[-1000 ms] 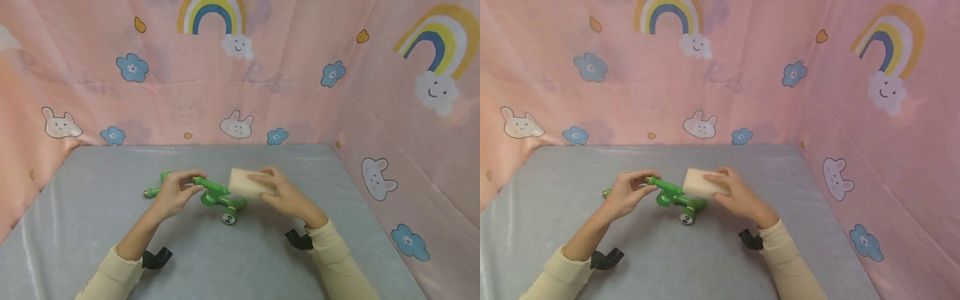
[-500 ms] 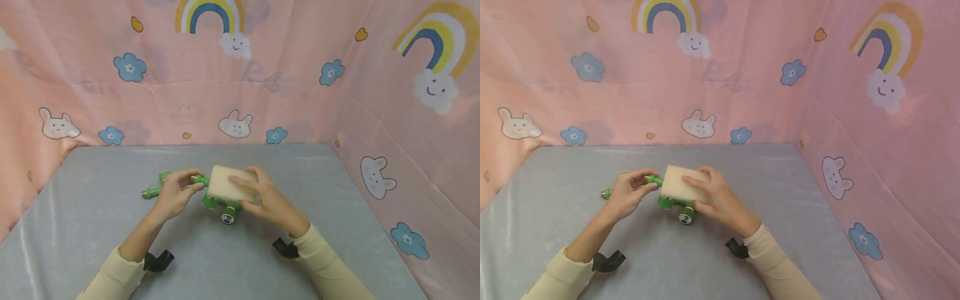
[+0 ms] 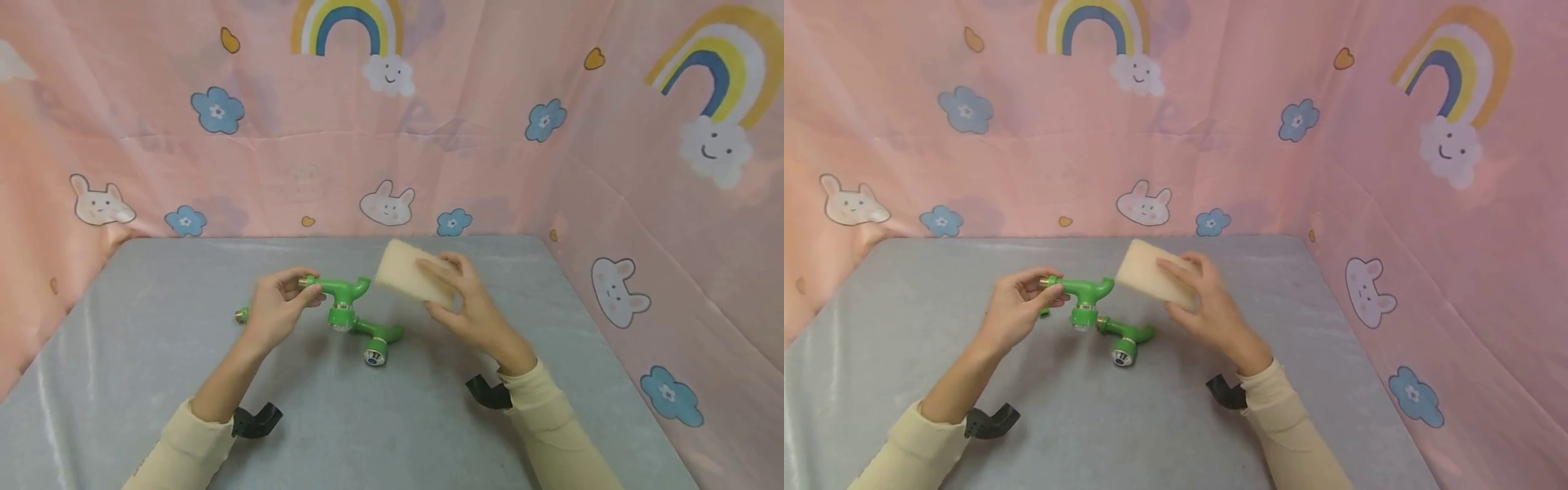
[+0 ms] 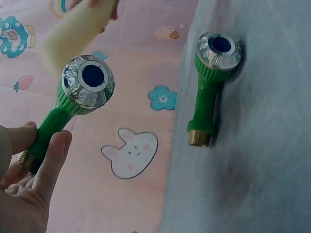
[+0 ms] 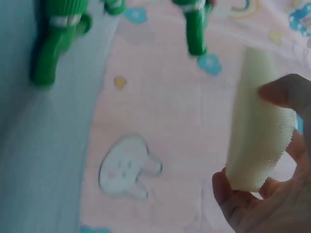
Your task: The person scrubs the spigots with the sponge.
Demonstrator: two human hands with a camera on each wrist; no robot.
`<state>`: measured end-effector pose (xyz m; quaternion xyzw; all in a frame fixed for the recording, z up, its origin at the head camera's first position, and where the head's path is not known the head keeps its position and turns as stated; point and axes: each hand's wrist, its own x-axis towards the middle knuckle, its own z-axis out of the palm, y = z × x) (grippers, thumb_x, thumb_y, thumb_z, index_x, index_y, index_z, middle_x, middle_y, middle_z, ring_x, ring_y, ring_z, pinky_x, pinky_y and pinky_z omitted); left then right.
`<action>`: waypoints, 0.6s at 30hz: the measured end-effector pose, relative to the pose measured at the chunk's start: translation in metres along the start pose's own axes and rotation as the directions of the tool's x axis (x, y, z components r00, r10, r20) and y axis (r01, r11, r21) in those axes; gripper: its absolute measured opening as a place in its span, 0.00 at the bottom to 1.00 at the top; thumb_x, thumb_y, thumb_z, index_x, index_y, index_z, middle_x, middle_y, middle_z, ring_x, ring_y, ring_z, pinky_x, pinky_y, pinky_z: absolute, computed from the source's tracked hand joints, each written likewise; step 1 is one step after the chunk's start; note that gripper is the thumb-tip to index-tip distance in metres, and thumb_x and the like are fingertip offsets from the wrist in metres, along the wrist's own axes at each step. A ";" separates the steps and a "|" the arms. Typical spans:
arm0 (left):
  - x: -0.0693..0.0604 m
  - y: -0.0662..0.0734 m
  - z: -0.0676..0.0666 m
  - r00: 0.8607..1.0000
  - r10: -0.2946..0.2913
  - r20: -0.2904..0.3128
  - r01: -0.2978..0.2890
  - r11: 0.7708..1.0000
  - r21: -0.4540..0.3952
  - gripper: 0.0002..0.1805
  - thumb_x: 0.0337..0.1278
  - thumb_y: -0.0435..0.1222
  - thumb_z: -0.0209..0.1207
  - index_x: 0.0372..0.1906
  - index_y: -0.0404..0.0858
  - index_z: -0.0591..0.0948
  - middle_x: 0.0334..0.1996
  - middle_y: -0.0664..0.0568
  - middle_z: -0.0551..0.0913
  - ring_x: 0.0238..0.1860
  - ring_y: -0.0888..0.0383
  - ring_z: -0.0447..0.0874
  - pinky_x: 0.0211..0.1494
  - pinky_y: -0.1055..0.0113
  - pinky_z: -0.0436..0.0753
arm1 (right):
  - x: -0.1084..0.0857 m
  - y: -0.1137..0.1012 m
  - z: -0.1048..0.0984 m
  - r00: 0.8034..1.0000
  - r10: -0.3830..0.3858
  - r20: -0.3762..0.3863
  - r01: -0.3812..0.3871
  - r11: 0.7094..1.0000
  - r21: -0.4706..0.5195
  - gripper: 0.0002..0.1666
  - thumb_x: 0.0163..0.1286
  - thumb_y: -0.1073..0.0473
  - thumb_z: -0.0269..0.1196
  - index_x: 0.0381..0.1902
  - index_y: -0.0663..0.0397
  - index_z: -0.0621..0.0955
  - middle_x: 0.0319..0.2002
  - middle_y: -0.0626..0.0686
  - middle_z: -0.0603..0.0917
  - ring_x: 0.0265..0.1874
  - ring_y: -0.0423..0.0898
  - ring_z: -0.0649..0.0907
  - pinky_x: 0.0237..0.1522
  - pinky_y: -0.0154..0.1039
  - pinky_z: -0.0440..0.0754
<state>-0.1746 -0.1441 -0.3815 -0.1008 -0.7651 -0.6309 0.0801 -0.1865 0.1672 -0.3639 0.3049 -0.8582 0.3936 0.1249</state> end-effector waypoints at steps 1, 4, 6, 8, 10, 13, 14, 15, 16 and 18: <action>0.000 0.000 0.002 1.000 -0.006 0.017 0.006 1.000 -0.013 0.13 0.65 0.23 0.61 0.52 0.22 0.80 0.43 0.26 0.85 0.34 0.68 0.89 0.44 0.69 0.90 | 0.000 -0.002 0.002 1.000 -0.014 0.008 0.014 1.000 0.024 0.37 0.60 0.69 0.69 0.69 0.49 0.76 0.66 0.63 0.69 0.60 0.60 0.74 0.53 0.54 0.79; -0.003 0.000 0.008 0.997 -0.006 0.072 0.008 1.000 -0.025 0.13 0.63 0.24 0.62 0.51 0.23 0.80 0.46 0.28 0.85 0.38 0.68 0.89 0.46 0.68 0.90 | 0.000 -0.010 0.014 0.996 -0.055 0.071 0.052 0.998 0.045 0.35 0.64 0.65 0.67 0.70 0.46 0.76 0.68 0.63 0.68 0.62 0.60 0.74 0.56 0.54 0.79; -0.005 0.003 0.010 0.996 0.001 0.088 -0.001 1.000 -0.002 0.13 0.63 0.25 0.63 0.51 0.25 0.81 0.47 0.30 0.86 0.39 0.68 0.89 0.47 0.68 0.89 | 0.000 -0.014 0.021 0.991 -0.062 0.115 0.058 0.997 0.043 0.33 0.65 0.65 0.65 0.69 0.45 0.77 0.68 0.64 0.68 0.63 0.61 0.73 0.57 0.54 0.79; -0.006 0.004 0.011 0.996 -0.001 0.088 -0.001 1.000 0.025 0.12 0.62 0.26 0.64 0.50 0.27 0.82 0.47 0.32 0.87 0.40 0.68 0.89 0.48 0.69 0.88 | 0.000 -0.015 0.024 0.990 -0.044 0.131 0.044 0.999 0.008 0.33 0.64 0.65 0.64 0.67 0.43 0.78 0.67 0.64 0.68 0.63 0.61 0.73 0.55 0.53 0.79; -0.006 0.004 0.010 0.997 -0.010 0.077 0.007 0.999 0.048 0.12 0.63 0.27 0.64 0.50 0.28 0.83 0.46 0.33 0.87 0.40 0.69 0.88 0.49 0.70 0.88 | -0.001 -0.013 0.024 0.992 -0.017 0.125 0.021 0.999 -0.029 0.33 0.61 0.66 0.64 0.66 0.44 0.80 0.66 0.64 0.69 0.61 0.61 0.73 0.54 0.54 0.79; -0.006 0.003 0.008 0.998 -0.032 0.061 0.029 0.998 0.052 0.12 0.62 0.26 0.64 0.50 0.27 0.83 0.45 0.32 0.88 0.39 0.70 0.88 0.49 0.71 0.88 | -0.001 -0.008 0.020 0.993 0.027 0.117 -0.021 0.998 -0.059 0.34 0.58 0.68 0.65 0.64 0.44 0.81 0.66 0.65 0.69 0.61 0.63 0.73 0.55 0.56 0.79; -0.005 0.003 0.008 0.998 -0.037 0.056 0.035 0.998 0.049 0.12 0.63 0.25 0.64 0.50 0.27 0.83 0.44 0.32 0.88 0.38 0.71 0.88 0.48 0.71 0.88 | -0.001 -0.006 0.018 0.992 0.041 0.118 -0.033 0.997 -0.065 0.34 0.58 0.68 0.65 0.64 0.44 0.81 0.66 0.65 0.69 0.62 0.63 0.73 0.56 0.57 0.79; -0.005 0.002 0.007 0.998 -0.039 0.051 0.037 0.998 0.043 0.12 0.63 0.25 0.63 0.50 0.26 0.83 0.44 0.32 0.88 0.38 0.71 0.88 0.48 0.71 0.88 | -0.001 -0.004 0.015 0.992 0.048 0.118 -0.040 0.997 -0.068 0.34 0.58 0.69 0.65 0.64 0.44 0.81 0.66 0.66 0.69 0.62 0.64 0.73 0.57 0.58 0.78; -0.004 0.001 0.006 0.998 -0.041 0.047 0.039 0.999 0.031 0.12 0.63 0.25 0.63 0.50 0.26 0.82 0.43 0.32 0.88 0.37 0.71 0.88 0.48 0.71 0.88 | -0.001 -0.001 0.013 0.991 0.062 0.119 -0.055 0.996 -0.066 0.35 0.58 0.69 0.64 0.65 0.44 0.81 0.67 0.66 0.68 0.62 0.64 0.72 0.57 0.58 0.78; -0.003 0.000 0.004 0.998 -0.045 0.038 0.045 0.999 -0.008 0.12 0.65 0.25 0.62 0.51 0.24 0.81 0.41 0.37 0.89 0.36 0.70 0.88 0.48 0.70 0.89 | 0.000 0.004 0.007 0.990 0.082 0.112 -0.078 0.996 -0.044 0.35 0.59 0.69 0.64 0.66 0.46 0.79 0.67 0.66 0.67 0.63 0.64 0.71 0.57 0.58 0.78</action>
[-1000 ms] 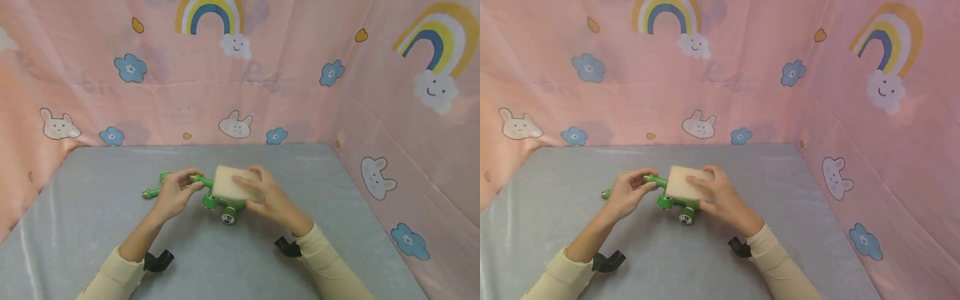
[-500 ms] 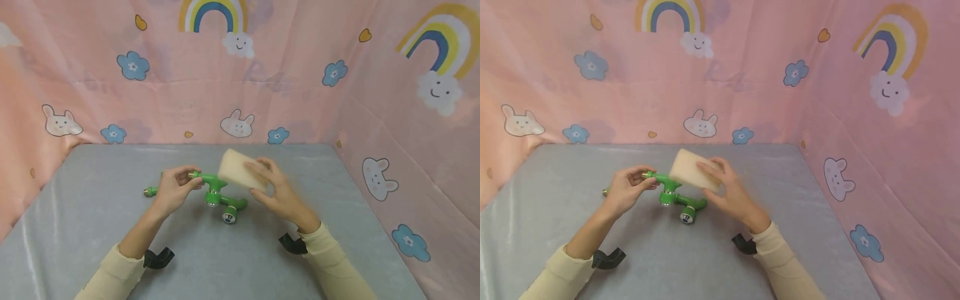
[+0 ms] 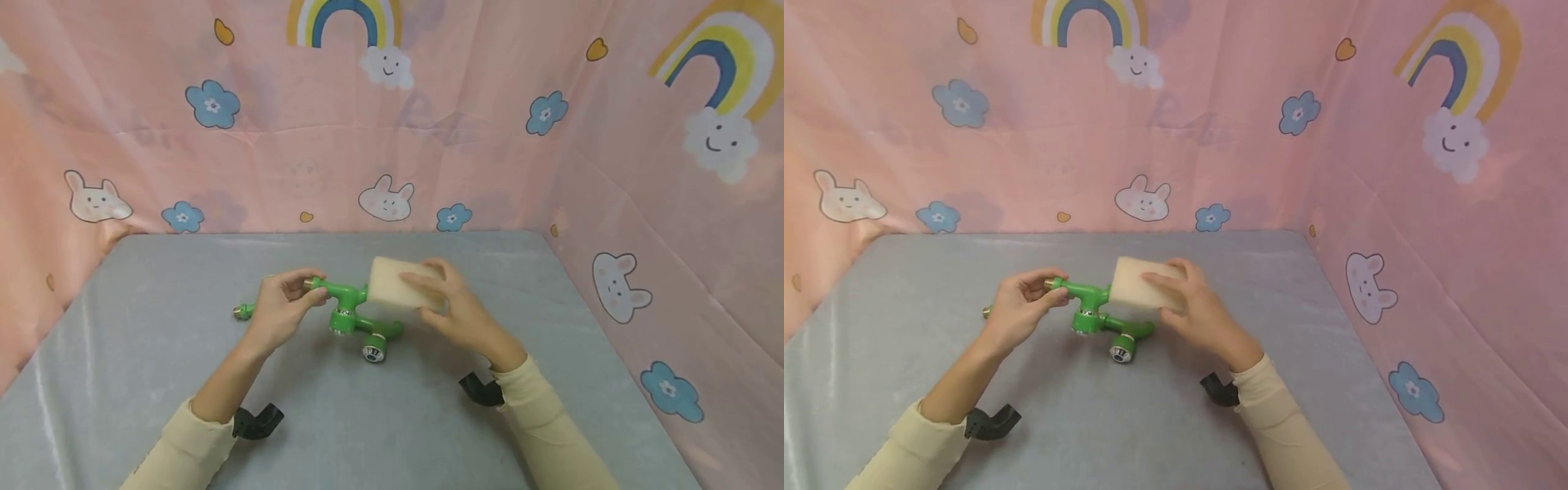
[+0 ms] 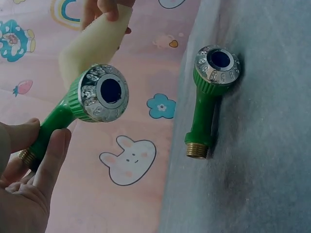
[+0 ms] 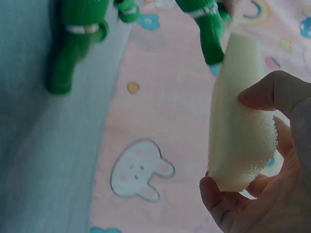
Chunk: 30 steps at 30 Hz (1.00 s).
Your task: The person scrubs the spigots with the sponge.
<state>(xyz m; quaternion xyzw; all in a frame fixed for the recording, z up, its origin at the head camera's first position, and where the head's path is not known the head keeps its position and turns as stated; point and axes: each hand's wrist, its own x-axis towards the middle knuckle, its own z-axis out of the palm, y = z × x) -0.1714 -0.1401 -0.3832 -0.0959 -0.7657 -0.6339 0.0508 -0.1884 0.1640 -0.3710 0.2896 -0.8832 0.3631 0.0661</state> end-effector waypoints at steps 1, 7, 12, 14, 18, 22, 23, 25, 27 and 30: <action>0.001 0.000 -0.001 1.000 -0.004 -0.001 0.004 1.000 -0.022 0.13 0.65 0.25 0.61 0.52 0.23 0.80 0.39 0.41 0.89 0.36 0.69 0.89 0.48 0.70 0.89 | 0.000 0.002 -0.003 1.000 0.008 -0.009 -0.008 1.000 0.016 0.35 0.60 0.70 0.63 0.67 0.46 0.79 0.68 0.65 0.66 0.64 0.64 0.71 0.57 0.58 0.78; 0.001 -0.004 -0.001 0.994 -0.099 0.050 0.106 0.981 -0.164 0.15 0.68 0.26 0.59 0.56 0.21 0.77 0.33 0.64 0.87 0.35 0.67 0.90 0.49 0.69 0.89 | -0.002 -0.006 0.002 0.990 -0.104 -0.097 0.112 0.990 0.087 0.36 0.63 0.69 0.66 0.70 0.49 0.76 0.70 0.64 0.66 0.65 0.62 0.70 0.57 0.58 0.79; -0.002 -0.006 0.000 0.973 -0.206 0.102 0.225 0.942 -0.249 0.17 0.71 0.29 0.57 0.58 0.22 0.75 0.35 0.62 0.88 0.37 0.67 0.89 0.52 0.71 0.87 | -0.002 -0.015 0.022 0.971 -0.221 -0.090 0.218 0.975 -0.033 0.35 0.61 0.68 0.69 0.67 0.48 0.78 0.67 0.67 0.67 0.64 0.64 0.71 0.55 0.58 0.82; -0.002 -0.007 -0.002 0.968 -0.227 0.111 0.249 0.928 -0.279 0.18 0.72 0.29 0.56 0.59 0.22 0.74 0.35 0.61 0.87 0.37 0.68 0.89 0.53 0.72 0.87 | -0.001 -0.009 0.023 0.971 -0.211 -0.115 0.204 0.976 -0.074 0.35 0.59 0.71 0.70 0.65 0.49 0.79 0.66 0.68 0.68 0.63 0.65 0.72 0.54 0.59 0.83; -0.003 -0.007 -0.006 0.952 -0.278 0.123 0.304 0.899 -0.317 0.18 0.72 0.30 0.56 0.58 0.22 0.74 0.35 0.60 0.88 0.37 0.68 0.90 0.53 0.73 0.86 | 0.001 0.003 0.016 0.973 -0.155 -0.169 0.143 0.987 -0.080 0.36 0.57 0.75 0.70 0.65 0.52 0.80 0.66 0.69 0.67 0.61 0.67 0.73 0.53 0.61 0.83; -0.001 -0.004 -0.008 0.933 -0.343 0.112 0.360 0.864 -0.351 0.20 0.73 0.34 0.57 0.60 0.22 0.74 0.34 0.60 0.89 0.38 0.67 0.90 0.52 0.74 0.86 | 0.003 0.003 0.008 0.960 -0.184 -0.213 0.180 0.983 -0.036 0.37 0.57 0.76 0.68 0.65 0.53 0.78 0.67 0.68 0.66 0.61 0.65 0.72 0.53 0.61 0.81; 0.000 -0.003 -0.007 0.928 -0.358 0.104 0.371 0.856 -0.359 0.21 0.73 0.35 0.58 0.60 0.23 0.75 0.34 0.59 0.89 0.38 0.67 0.90 0.52 0.74 0.86 | 0.004 0.001 0.007 0.953 -0.215 -0.215 0.213 0.976 -0.033 0.38 0.56 0.77 0.67 0.66 0.52 0.78 0.68 0.68 0.66 0.62 0.65 0.72 0.53 0.60 0.81; 0.001 -0.002 -0.006 0.917 -0.387 0.097 0.393 0.839 -0.377 0.19 0.73 0.36 0.58 0.58 0.26 0.78 0.35 0.60 0.88 0.37 0.67 0.89 0.51 0.75 0.86 | 0.005 -0.003 0.008 0.932 -0.297 -0.209 0.294 0.955 -0.046 0.40 0.53 0.78 0.65 0.65 0.51 0.78 0.68 0.67 0.67 0.63 0.65 0.71 0.54 0.59 0.81; 0.002 -0.002 -0.004 0.908 -0.406 0.105 0.414 0.827 -0.381 0.13 0.73 0.36 0.57 0.52 0.31 0.82 0.36 0.60 0.86 0.36 0.67 0.87 0.49 0.75 0.87 | 0.006 -0.007 0.010 0.906 -0.379 -0.188 0.369 0.925 -0.086 0.41 0.51 0.78 0.64 0.64 0.50 0.79 0.67 0.67 0.68 0.64 0.65 0.71 0.55 0.60 0.81; 0.003 -0.004 -0.001 0.903 -0.401 0.155 0.430 0.832 -0.352 0.09 0.74 0.37 0.55 0.39 0.41 0.85 0.36 0.60 0.84 0.34 0.67 0.85 0.47 0.75 0.87 | 0.006 -0.010 0.015 0.888 -0.426 -0.174 0.408 0.903 -0.132 0.41 0.49 0.79 0.63 0.63 0.50 0.80 0.65 0.68 0.69 0.64 0.66 0.71 0.55 0.60 0.81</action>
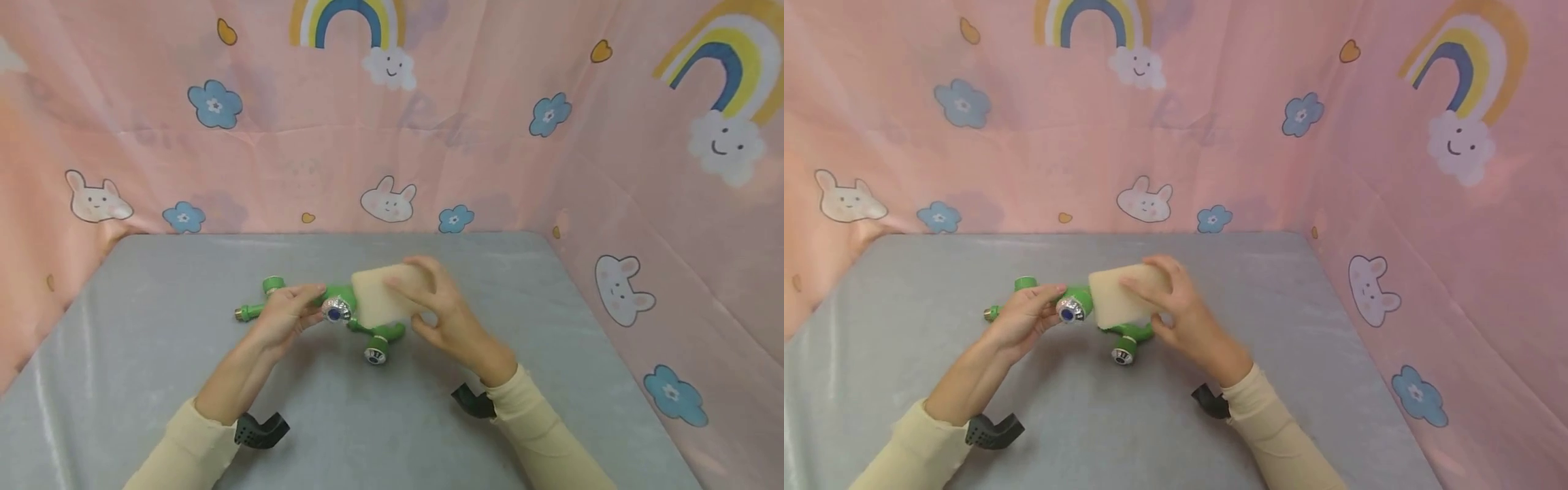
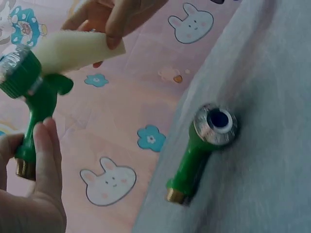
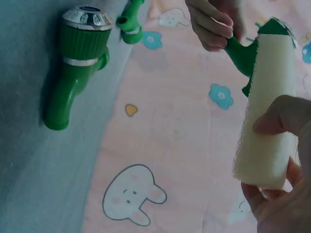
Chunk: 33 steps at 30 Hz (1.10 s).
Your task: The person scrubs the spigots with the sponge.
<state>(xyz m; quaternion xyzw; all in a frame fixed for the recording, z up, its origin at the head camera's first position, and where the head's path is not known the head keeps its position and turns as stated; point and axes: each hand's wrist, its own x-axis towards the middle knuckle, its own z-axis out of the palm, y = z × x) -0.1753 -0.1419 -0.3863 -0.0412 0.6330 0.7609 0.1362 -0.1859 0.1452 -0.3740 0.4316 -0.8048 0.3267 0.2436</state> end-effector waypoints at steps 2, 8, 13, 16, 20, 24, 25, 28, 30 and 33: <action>0.001 -0.004 0.000 0.997 0.009 0.076 -0.013 0.999 0.052 0.11 0.75 0.37 0.54 0.36 0.44 0.85 0.34 0.60 0.85 0.33 0.66 0.85 0.44 0.74 0.87 | -0.001 0.000 0.002 1.000 0.029 -0.005 -0.029 0.999 -0.017 0.40 0.49 0.80 0.63 0.62 0.51 0.81 0.64 0.69 0.69 0.63 0.66 0.72 0.54 0.59 0.82; 0.004 -0.010 -0.002 0.926 0.014 0.378 -0.078 0.985 0.155 0.10 0.73 0.32 0.54 0.41 0.45 0.85 0.29 0.59 0.88 0.32 0.66 0.86 0.36 0.76 0.83 | -0.006 0.011 -0.004 0.974 0.225 0.036 -0.224 0.974 -0.039 0.41 0.51 0.80 0.64 0.65 0.52 0.80 0.66 0.69 0.68 0.63 0.68 0.70 0.56 0.63 0.80; 0.002 -0.009 -0.004 0.895 0.031 0.446 -0.097 0.987 0.127 0.13 0.73 0.31 0.52 0.41 0.47 0.86 0.32 0.59 0.89 0.34 0.65 0.87 0.39 0.74 0.85 | -0.009 0.027 -0.013 0.934 0.348 0.085 -0.339 0.935 -0.104 0.39 0.54 0.78 0.65 0.65 0.51 0.80 0.67 0.71 0.66 0.66 0.70 0.68 0.59 0.66 0.79; 0.002 -0.009 -0.004 0.896 0.041 0.442 -0.093 0.991 0.098 0.13 0.75 0.32 0.51 0.43 0.45 0.86 0.35 0.58 0.90 0.34 0.65 0.88 0.41 0.73 0.87 | -0.009 0.030 -0.019 0.921 0.386 0.049 -0.381 0.921 -0.084 0.38 0.56 0.77 0.64 0.66 0.53 0.79 0.68 0.70 0.65 0.66 0.68 0.67 0.56 0.65 0.79; 0.002 -0.011 -0.002 0.905 0.025 0.425 -0.072 0.993 0.096 0.13 0.76 0.35 0.50 0.48 0.35 0.84 0.38 0.56 0.89 0.33 0.65 0.86 0.41 0.73 0.87 | -0.006 0.018 -0.021 0.945 0.328 -0.003 -0.327 0.944 0.039 0.39 0.57 0.75 0.64 0.68 0.53 0.77 0.69 0.67 0.65 0.62 0.65 0.70 0.51 0.60 0.80; 0.001 -0.011 0.002 0.907 0.020 0.420 -0.079 0.989 0.124 0.14 0.77 0.36 0.51 0.49 0.30 0.83 0.34 0.56 0.85 0.32 0.65 0.84 0.41 0.74 0.86 | -0.001 0.000 -0.012 0.973 0.230 0.030 -0.232 0.968 0.096 0.39 0.58 0.73 0.64 0.69 0.49 0.77 0.69 0.65 0.65 0.62 0.63 0.72 0.52 0.57 0.82; 0.001 -0.010 0.003 0.906 0.021 0.423 -0.084 0.988 0.132 0.14 0.77 0.37 0.51 0.48 0.32 0.83 0.33 0.56 0.85 0.32 0.65 0.83 0.41 0.73 0.86 | -0.001 -0.003 -0.009 0.975 0.220 0.040 -0.222 0.971 0.089 0.39 0.58 0.73 0.63 0.69 0.48 0.77 0.69 0.65 0.66 0.63 0.63 0.71 0.53 0.57 0.82; 0.001 -0.009 0.006 0.901 0.018 0.433 -0.087 0.986 0.141 0.13 0.78 0.38 0.51 0.45 0.36 0.84 0.31 0.57 0.84 0.32 0.66 0.82 0.42 0.72 0.85 | -0.001 -0.006 -0.003 0.971 0.233 0.059 -0.235 0.972 0.026 0.40 0.58 0.74 0.63 0.68 0.45 0.77 0.69 0.66 0.66 0.65 0.64 0.69 0.54 0.58 0.82; 0.001 -0.008 0.006 0.904 0.010 0.427 -0.079 0.986 0.146 0.13 0.78 0.38 0.50 0.43 0.39 0.85 0.30 0.58 0.85 0.31 0.67 0.82 0.42 0.73 0.85 | -0.003 -0.002 -0.002 0.961 0.271 0.063 -0.270 0.963 -0.015 0.41 0.56 0.74 0.64 0.68 0.45 0.78 0.69 0.66 0.66 0.66 0.65 0.69 0.55 0.59 0.81; 0.000 -0.007 0.004 0.918 0.006 0.397 -0.065 0.988 0.137 0.14 0.78 0.37 0.49 0.41 0.39 0.85 0.31 0.58 0.86 0.30 0.67 0.83 0.40 0.74 0.85 | -0.007 0.009 -0.005 0.939 0.337 0.070 -0.333 0.941 -0.065 0.41 0.57 0.74 0.65 0.69 0.46 0.77 0.69 0.67 0.65 0.66 0.66 0.69 0.57 0.62 0.80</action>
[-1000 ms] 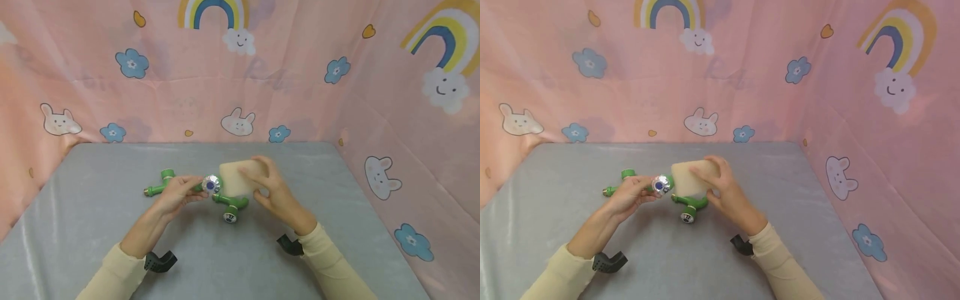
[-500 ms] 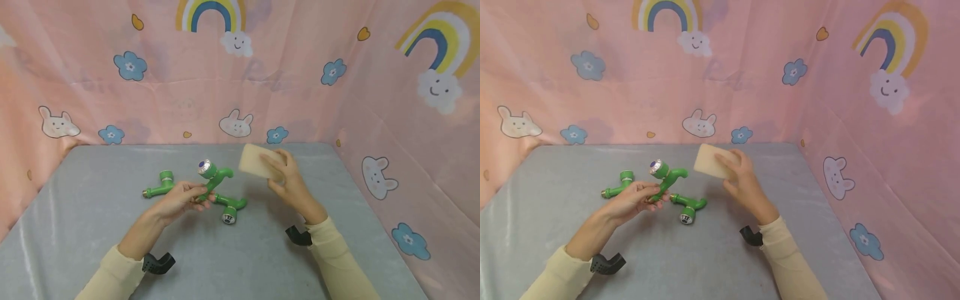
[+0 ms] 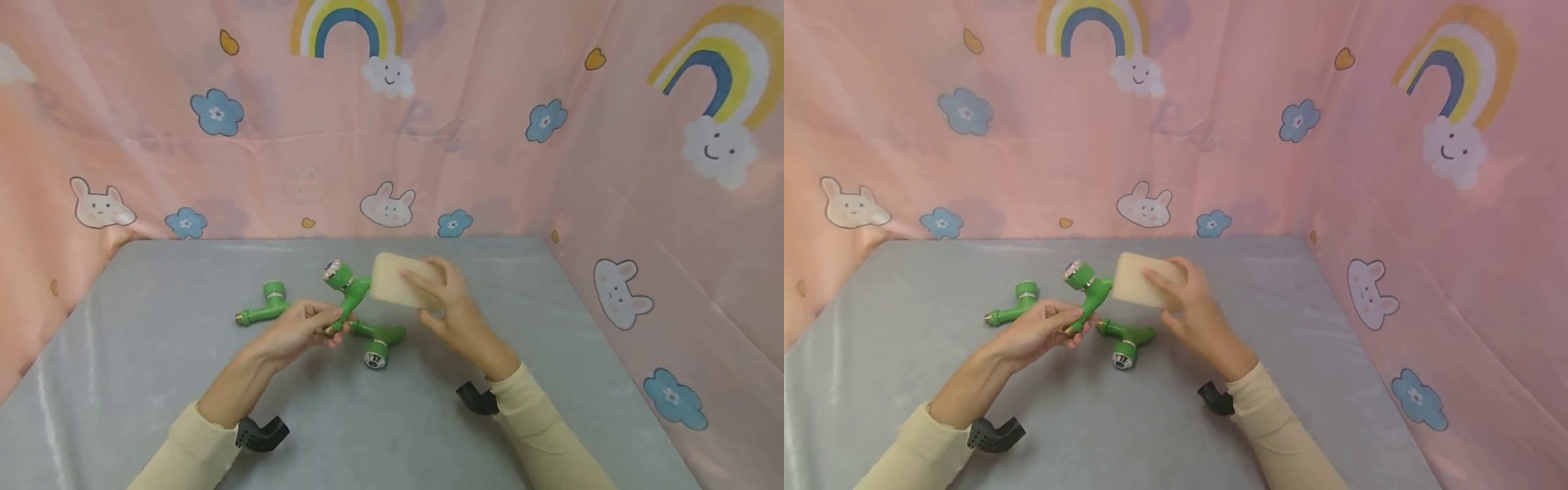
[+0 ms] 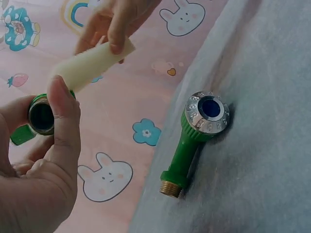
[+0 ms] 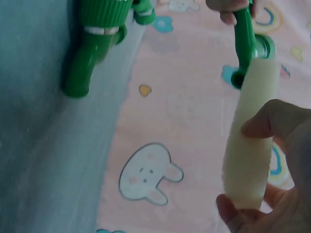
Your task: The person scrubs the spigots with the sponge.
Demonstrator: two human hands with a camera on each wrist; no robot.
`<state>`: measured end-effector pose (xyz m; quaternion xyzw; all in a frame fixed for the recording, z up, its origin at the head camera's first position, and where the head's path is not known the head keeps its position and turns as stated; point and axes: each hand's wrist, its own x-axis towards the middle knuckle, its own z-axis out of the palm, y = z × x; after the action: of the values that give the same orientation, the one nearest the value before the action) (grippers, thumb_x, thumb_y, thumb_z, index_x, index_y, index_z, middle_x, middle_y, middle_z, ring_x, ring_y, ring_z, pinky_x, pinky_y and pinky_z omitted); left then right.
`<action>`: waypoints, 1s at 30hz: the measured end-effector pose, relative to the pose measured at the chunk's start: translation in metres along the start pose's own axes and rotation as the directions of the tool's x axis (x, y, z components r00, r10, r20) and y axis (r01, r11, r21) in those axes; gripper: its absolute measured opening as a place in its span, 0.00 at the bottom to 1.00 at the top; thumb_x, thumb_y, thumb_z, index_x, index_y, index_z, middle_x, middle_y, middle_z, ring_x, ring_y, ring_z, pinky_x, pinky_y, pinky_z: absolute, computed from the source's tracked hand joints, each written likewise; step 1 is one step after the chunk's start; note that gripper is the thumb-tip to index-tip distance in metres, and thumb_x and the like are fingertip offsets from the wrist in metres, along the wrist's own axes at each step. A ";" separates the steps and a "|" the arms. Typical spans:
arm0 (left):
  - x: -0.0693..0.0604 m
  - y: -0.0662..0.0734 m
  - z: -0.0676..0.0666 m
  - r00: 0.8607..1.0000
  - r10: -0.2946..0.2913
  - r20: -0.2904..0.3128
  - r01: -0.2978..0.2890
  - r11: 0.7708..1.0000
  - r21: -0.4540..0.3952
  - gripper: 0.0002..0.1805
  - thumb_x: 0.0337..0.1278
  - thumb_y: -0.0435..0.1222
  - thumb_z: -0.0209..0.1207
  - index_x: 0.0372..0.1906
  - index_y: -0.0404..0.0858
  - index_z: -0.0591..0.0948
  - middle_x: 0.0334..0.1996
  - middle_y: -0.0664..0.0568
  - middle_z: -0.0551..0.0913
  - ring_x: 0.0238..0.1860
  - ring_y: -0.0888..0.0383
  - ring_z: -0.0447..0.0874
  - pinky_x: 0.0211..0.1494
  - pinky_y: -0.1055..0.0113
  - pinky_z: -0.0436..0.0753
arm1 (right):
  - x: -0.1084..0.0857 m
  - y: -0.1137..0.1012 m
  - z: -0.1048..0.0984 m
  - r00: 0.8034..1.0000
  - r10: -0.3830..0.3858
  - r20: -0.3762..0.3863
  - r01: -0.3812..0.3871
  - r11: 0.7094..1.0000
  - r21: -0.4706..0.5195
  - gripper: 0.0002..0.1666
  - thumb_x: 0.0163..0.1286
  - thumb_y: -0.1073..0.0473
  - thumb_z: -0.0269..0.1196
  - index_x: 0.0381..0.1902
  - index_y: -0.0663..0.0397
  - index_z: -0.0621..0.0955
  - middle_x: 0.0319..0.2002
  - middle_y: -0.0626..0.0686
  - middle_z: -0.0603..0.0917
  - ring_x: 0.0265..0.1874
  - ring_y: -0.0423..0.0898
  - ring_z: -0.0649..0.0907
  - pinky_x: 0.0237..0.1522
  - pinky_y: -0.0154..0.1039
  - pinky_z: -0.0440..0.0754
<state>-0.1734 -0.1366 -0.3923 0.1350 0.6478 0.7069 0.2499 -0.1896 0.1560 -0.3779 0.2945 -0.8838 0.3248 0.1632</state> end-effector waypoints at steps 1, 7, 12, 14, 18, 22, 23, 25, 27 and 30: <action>0.000 0.000 -0.001 1.000 -0.003 -0.013 0.003 1.000 -0.006 0.14 0.78 0.36 0.49 0.43 0.37 0.85 0.31 0.58 0.86 0.30 0.68 0.83 0.39 0.75 0.85 | 0.000 0.004 -0.002 1.000 0.025 0.002 -0.025 1.000 -0.007 0.41 0.57 0.74 0.65 0.70 0.46 0.76 0.69 0.68 0.65 0.66 0.67 0.68 0.57 0.63 0.80; -0.001 -0.001 -0.002 0.999 0.011 -0.038 -0.013 0.999 -0.052 0.14 0.78 0.36 0.49 0.49 0.30 0.81 0.32 0.58 0.88 0.30 0.68 0.86 0.37 0.76 0.86 | 0.001 0.010 -0.007 0.998 0.048 -0.051 -0.047 0.999 0.022 0.42 0.59 0.73 0.65 0.72 0.48 0.73 0.68 0.69 0.65 0.65 0.68 0.68 0.53 0.64 0.79; 0.000 -0.004 0.002 0.999 0.031 -0.027 -0.031 0.999 -0.019 0.20 0.79 0.38 0.47 0.55 0.24 0.79 0.33 0.58 0.87 0.29 0.67 0.84 0.36 0.74 0.85 | -0.001 -0.015 0.008 0.987 -0.133 -0.089 0.133 0.991 -0.004 0.39 0.58 0.71 0.70 0.68 0.49 0.77 0.66 0.69 0.68 0.62 0.67 0.71 0.53 0.61 0.82; 0.000 -0.004 0.005 0.999 0.030 -0.023 -0.030 1.000 0.002 0.20 0.79 0.38 0.48 0.56 0.25 0.79 0.33 0.58 0.85 0.29 0.66 0.82 0.35 0.74 0.83 | -0.001 -0.022 0.014 0.981 -0.175 -0.077 0.172 0.984 -0.042 0.39 0.57 0.70 0.72 0.67 0.48 0.78 0.65 0.69 0.68 0.62 0.66 0.71 0.54 0.61 0.83; 0.000 -0.004 0.005 1.000 0.019 -0.024 -0.018 0.999 0.036 0.19 0.77 0.38 0.51 0.56 0.25 0.79 0.33 0.58 0.85 0.29 0.66 0.82 0.34 0.75 0.82 | -0.002 -0.022 0.020 0.983 -0.171 -0.069 0.164 0.981 -0.099 0.40 0.55 0.71 0.74 0.65 0.45 0.80 0.64 0.68 0.70 0.62 0.66 0.71 0.54 0.59 0.83; -0.001 -0.004 0.003 0.999 0.008 -0.045 -0.006 0.999 0.037 0.21 0.77 0.38 0.51 0.57 0.22 0.78 0.33 0.59 0.86 0.30 0.67 0.84 0.35 0.75 0.84 | -0.001 -0.011 0.015 0.992 -0.112 -0.054 0.106 0.989 -0.099 0.40 0.55 0.73 0.73 0.65 0.45 0.80 0.64 0.69 0.69 0.62 0.68 0.72 0.52 0.58 0.85; -0.001 -0.003 0.002 0.999 0.005 -0.052 -0.003 0.999 0.033 0.21 0.77 0.38 0.51 0.57 0.21 0.78 0.33 0.59 0.87 0.30 0.67 0.85 0.35 0.75 0.84 | -0.001 -0.007 0.013 0.994 -0.095 -0.051 0.089 0.991 -0.098 0.40 0.55 0.73 0.73 0.65 0.45 0.80 0.65 0.69 0.68 0.63 0.68 0.72 0.52 0.59 0.85; -0.001 -0.003 0.001 0.998 -0.001 -0.062 0.002 1.000 0.018 0.22 0.78 0.38 0.50 0.58 0.20 0.77 0.34 0.58 0.87 0.30 0.67 0.85 0.36 0.76 0.84 | 0.001 -0.002 0.008 0.997 -0.059 -0.055 0.053 0.994 -0.099 0.40 0.56 0.73 0.72 0.66 0.44 0.79 0.65 0.69 0.68 0.63 0.68 0.71 0.53 0.60 0.84; 0.000 -0.003 -0.001 0.998 -0.004 -0.067 0.005 1.000 0.007 0.23 0.78 0.38 0.49 0.58 0.19 0.76 0.35 0.58 0.88 0.30 0.68 0.85 0.36 0.76 0.84 | 0.001 0.002 0.003 0.996 -0.035 -0.077 0.027 0.994 -0.105 0.42 0.57 0.73 0.72 0.68 0.45 0.77 0.66 0.68 0.68 0.64 0.67 0.70 0.54 0.61 0.83; 0.001 -0.003 -0.002 0.998 -0.004 -0.061 0.003 1.000 -0.006 0.24 0.79 0.37 0.47 0.61 0.17 0.73 0.36 0.57 0.89 0.30 0.68 0.85 0.34 0.77 0.83 | 0.002 0.004 0.000 0.989 -0.064 -0.133 0.049 0.992 -0.113 0.44 0.56 0.73 0.71 0.70 0.47 0.74 0.65 0.68 0.68 0.62 0.66 0.70 0.55 0.62 0.81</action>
<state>-0.1743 -0.1373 -0.3959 0.1113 0.6533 0.7122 0.2315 -0.1936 0.1570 -0.3789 0.2872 -0.8784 0.2905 0.2482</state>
